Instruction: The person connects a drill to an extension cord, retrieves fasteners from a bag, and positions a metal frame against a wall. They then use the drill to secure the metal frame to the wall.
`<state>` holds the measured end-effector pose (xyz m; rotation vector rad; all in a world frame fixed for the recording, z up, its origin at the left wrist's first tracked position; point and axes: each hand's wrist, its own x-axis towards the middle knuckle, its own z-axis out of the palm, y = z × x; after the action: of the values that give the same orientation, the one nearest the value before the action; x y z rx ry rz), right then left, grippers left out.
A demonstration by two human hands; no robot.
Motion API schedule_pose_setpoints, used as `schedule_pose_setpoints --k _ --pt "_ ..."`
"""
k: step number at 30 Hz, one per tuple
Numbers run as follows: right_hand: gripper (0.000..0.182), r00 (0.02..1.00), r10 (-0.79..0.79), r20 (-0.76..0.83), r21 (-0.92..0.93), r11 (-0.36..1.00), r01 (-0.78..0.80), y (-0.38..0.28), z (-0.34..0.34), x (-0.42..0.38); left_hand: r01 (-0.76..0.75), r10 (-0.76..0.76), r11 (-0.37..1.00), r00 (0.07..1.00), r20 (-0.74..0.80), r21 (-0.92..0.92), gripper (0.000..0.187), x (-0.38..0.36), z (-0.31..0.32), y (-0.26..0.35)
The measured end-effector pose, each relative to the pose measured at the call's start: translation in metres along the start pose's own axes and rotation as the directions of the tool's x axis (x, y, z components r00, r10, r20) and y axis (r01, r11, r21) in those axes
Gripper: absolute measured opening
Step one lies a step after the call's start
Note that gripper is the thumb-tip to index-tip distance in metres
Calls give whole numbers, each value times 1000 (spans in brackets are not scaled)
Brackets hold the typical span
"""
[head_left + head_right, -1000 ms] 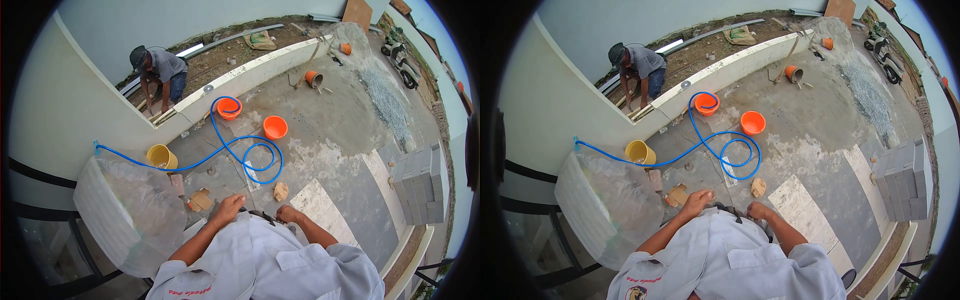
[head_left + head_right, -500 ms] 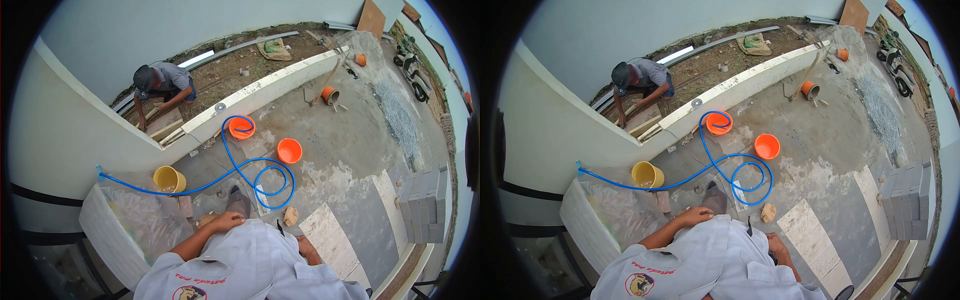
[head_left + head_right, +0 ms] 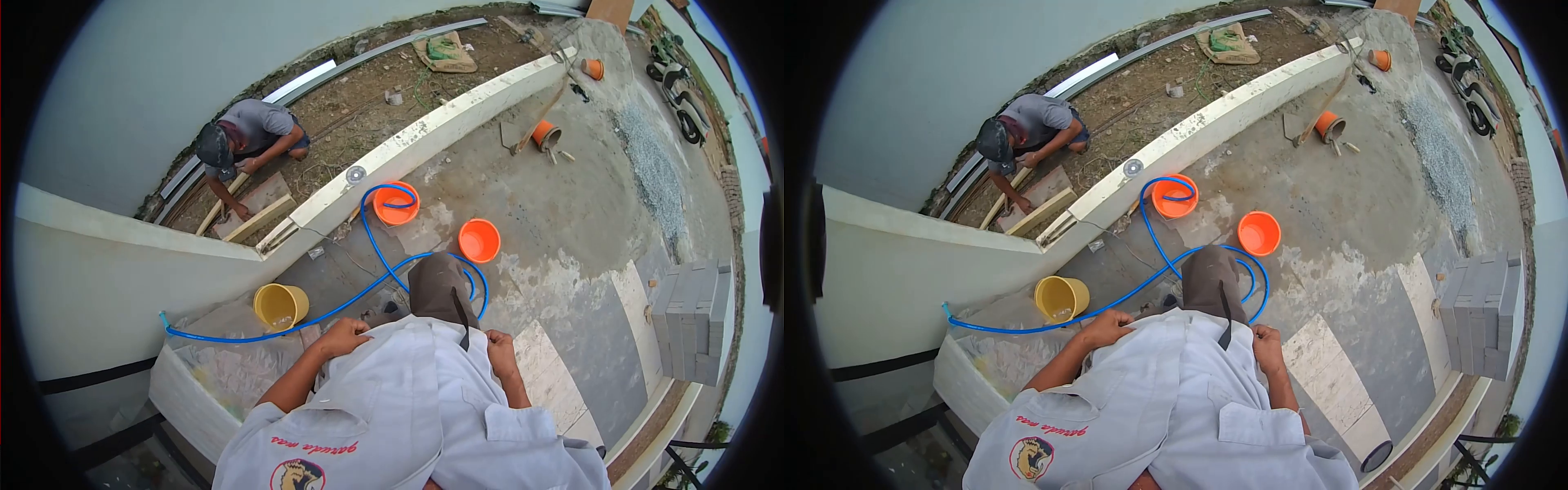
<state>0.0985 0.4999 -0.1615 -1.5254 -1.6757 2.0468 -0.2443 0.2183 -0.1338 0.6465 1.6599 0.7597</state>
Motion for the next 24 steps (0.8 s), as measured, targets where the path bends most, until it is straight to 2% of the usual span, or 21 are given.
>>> schedule_pose_setpoints --k 1,2,3,5,6,7,10,11,13,14,15,17,18,21,23,24 --pt "9 999 34 4 100 994 -34 -19 5 8 -32 30 997 999 -31 -76 25 -3 -14 24" --pt "12 996 73 58 170 982 -82 -44 7 14 -8 0 956 1000 -30 -293 23 -4 -29 40" --pt "15 987 114 112 239 961 -138 -70 8 21 26 -43 867 999 -23 -498 21 -6 -45 56" --pt "17 930 179 322 259 928 -269 -107 -2 40 -87 47 669 996 -76 -738 19 -13 -76 90" --pt "18 846 187 499 160 940 -302 -134 -14 62 -254 370 630 929 -3 -734 19 -3 -108 112" --pt "18 818 162 551 136 951 -280 -154 -15 75 -437 677 526 735 48 -730 18 1 -134 137" --pt "17 780 141 610 100 962 -252 -201 -25 130 -397 638 677 736 227 -619 21 31 -164 208" --pt "17 778 139 613 96 964 -248 -215 -29 156 -361 613 679 759 222 -640 22 53 -173 216" --pt "17 860 272 431 -26 957 -289 -233 -39 217 -282 557 679 799 226 -678 24 100 -193 239" --pt "17 886 331 325 -85 943 -322 -242 -46 247 -276 536 647 827 167 -710 23 124 -205 252" --pt "17 912 343 225 -361 899 -249 -250 -53 277 -273 510 614 853 109 -740 23 148 -217 264" --pt "18 873 400 280 -441 861 -253 -282 -69 314 -303 488 575 873 21 -760 22 188 -240 287" --pt "18 855 416 308 -479 845 -238 -302 -74 332 -296 453 605 891 14 -739 20 205 -253 300" --pt "18 862 410 296 -351 887 -301 -355 -78 365 -267 331 707 943 -28 -655 20 234 -290 330" --pt "17 897 352 266 -304 914 -269 -381 -81 398 -150 39 824 977 -209 -547 25 252 -300 343" --pt "16 919 310 244 -307 923 -230 -384 -85 414 -82 -96 862 942 -321 -500 28 261 -306 345"
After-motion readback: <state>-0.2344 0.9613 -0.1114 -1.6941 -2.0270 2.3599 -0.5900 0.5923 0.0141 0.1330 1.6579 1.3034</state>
